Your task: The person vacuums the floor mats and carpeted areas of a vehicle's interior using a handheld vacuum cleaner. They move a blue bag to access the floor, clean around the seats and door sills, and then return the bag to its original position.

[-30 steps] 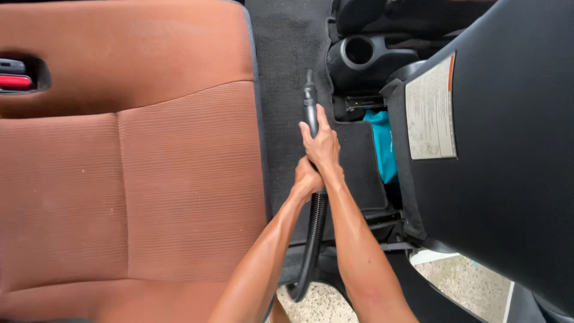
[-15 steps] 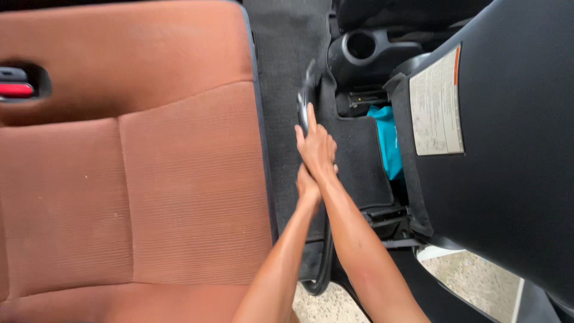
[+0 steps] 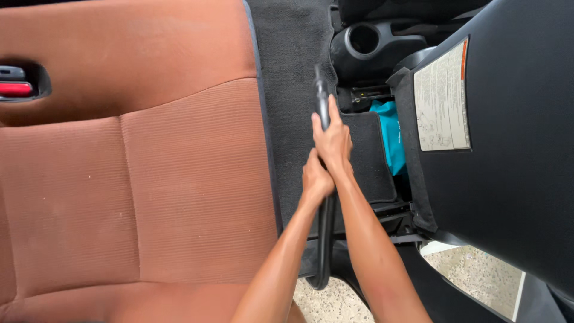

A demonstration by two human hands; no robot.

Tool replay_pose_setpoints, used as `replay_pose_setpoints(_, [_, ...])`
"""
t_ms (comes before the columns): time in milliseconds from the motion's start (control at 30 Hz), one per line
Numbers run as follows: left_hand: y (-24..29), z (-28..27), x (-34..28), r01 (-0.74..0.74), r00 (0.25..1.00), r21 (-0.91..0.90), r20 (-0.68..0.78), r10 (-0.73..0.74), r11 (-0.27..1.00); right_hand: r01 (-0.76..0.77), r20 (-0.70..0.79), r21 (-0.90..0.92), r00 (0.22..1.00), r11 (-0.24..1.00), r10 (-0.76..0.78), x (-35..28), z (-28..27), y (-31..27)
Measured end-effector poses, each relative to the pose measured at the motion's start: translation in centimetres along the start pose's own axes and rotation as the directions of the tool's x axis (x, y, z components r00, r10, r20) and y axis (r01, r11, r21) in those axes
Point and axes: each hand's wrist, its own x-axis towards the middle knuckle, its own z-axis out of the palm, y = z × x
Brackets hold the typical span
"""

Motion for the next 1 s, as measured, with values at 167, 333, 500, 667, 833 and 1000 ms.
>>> replay_pose_setpoints(167, [-1.1, -1.8, 2.4, -0.016, 0.997, 0.06, -0.069, 0.02, 0.998, 0.053, 0.014, 0.177, 0.998, 0.983, -0.056, 1.1, 2.4, -2.6])
replay_pose_setpoints(333, [-1.4, -1.9, 0.2, 0.061, 0.995, 0.14, -0.092, -0.048, 0.988, 0.414, 0.074, 0.525, 0.848, 0.744, -0.524, 0.7, 2.2, -1.7])
replay_pose_setpoints(500, [0.3, -1.6, 0.8, -0.202, 0.979, 0.087, 0.016, 0.202, 0.975, -0.122, 0.075, 0.848, 0.991, 0.515, 0.112, 5.1, 2.8, 2.2])
replay_pose_setpoints(667, [0.9, -3.0, 0.7, -0.314, 0.949, 0.005, 0.03, 0.314, 0.949, -0.006, -0.232, 0.566, 0.958, 0.824, 0.167, 5.2, 2.5, -0.6])
replay_pose_setpoints(833, [0.2, -2.4, 1.0, -0.101, 0.995, -0.1, -0.036, 0.098, 0.99, 0.252, 0.026, 0.507, 0.951, 0.824, -0.307, 3.0, 1.3, -1.2])
replay_pose_setpoints(1000, [-0.5, -1.1, 1.0, -0.172, 0.948, 0.057, 0.282, 0.15, 0.983, -0.042, -0.073, 0.741, 0.987, 0.67, 0.143, 2.2, -0.1, 5.6])
